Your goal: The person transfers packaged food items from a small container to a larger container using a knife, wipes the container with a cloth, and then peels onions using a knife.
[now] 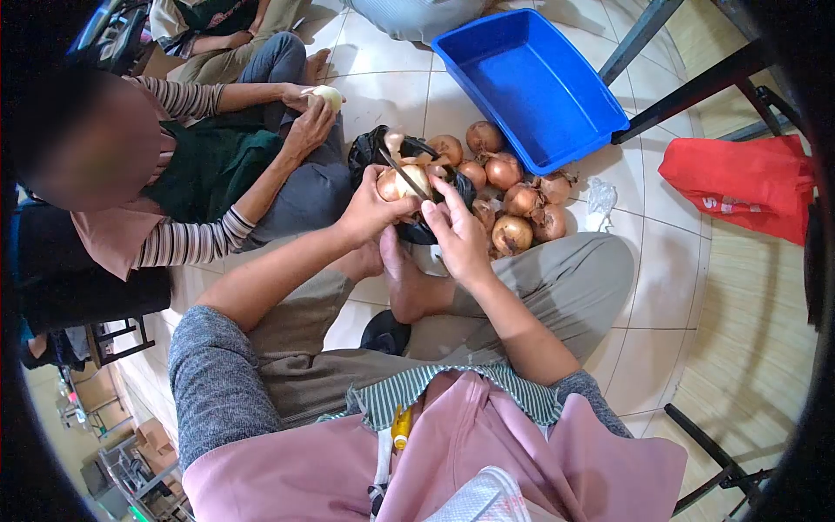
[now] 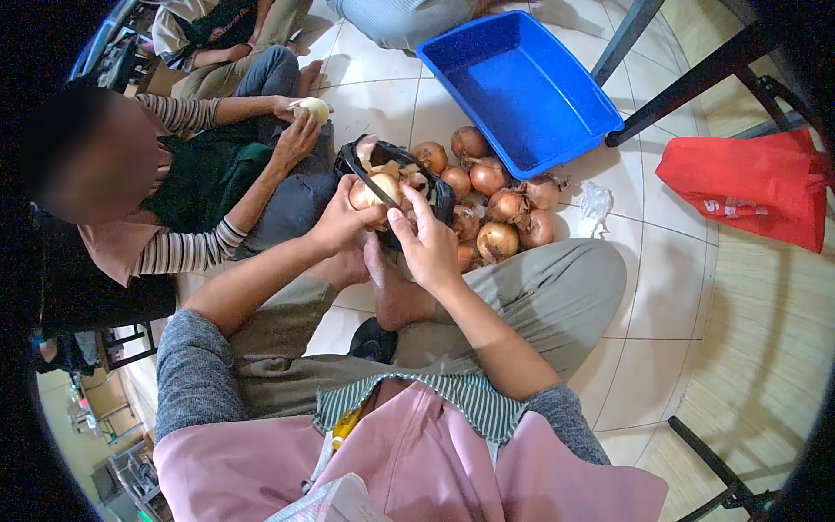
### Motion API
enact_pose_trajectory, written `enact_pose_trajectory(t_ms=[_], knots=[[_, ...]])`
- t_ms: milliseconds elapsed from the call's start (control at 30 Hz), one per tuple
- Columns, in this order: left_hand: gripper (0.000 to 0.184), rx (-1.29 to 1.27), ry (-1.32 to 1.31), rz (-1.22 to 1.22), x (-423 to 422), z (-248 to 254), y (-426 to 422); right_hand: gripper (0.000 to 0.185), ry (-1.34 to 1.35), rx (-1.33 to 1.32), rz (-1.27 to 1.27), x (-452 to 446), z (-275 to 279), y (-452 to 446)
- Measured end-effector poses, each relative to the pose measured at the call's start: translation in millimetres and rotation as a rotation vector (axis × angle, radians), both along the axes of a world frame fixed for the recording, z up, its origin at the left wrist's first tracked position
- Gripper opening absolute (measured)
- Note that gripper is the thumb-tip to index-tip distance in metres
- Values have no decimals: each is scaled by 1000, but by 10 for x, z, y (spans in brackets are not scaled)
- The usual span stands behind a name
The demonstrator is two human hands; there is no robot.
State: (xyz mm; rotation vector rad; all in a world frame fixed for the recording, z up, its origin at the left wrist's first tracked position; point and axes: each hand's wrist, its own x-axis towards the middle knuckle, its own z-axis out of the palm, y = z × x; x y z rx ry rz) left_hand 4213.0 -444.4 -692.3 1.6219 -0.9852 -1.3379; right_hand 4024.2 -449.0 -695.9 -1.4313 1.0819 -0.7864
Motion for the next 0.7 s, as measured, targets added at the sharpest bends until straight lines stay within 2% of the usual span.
enact_pose_trajectory(t_ms=[67, 200, 400, 500, 700], knots=[[77, 24, 101, 40, -16, 32, -1, 49, 35, -13, 0, 0, 93, 17], [75, 18, 118, 70, -65, 23, 4, 45, 121, -95, -24, -2, 146, -9], [77, 4, 97, 104, -110, -63, 59, 35, 24, -313, -141, 75, 63, -21], [77, 31, 115, 113, -73, -156, 49, 33, 39, -124, -117, 68, 83, -34], [72, 88, 207, 186, -151, 114, 25, 32, -66, -84, -108, 211, -12, -151]])
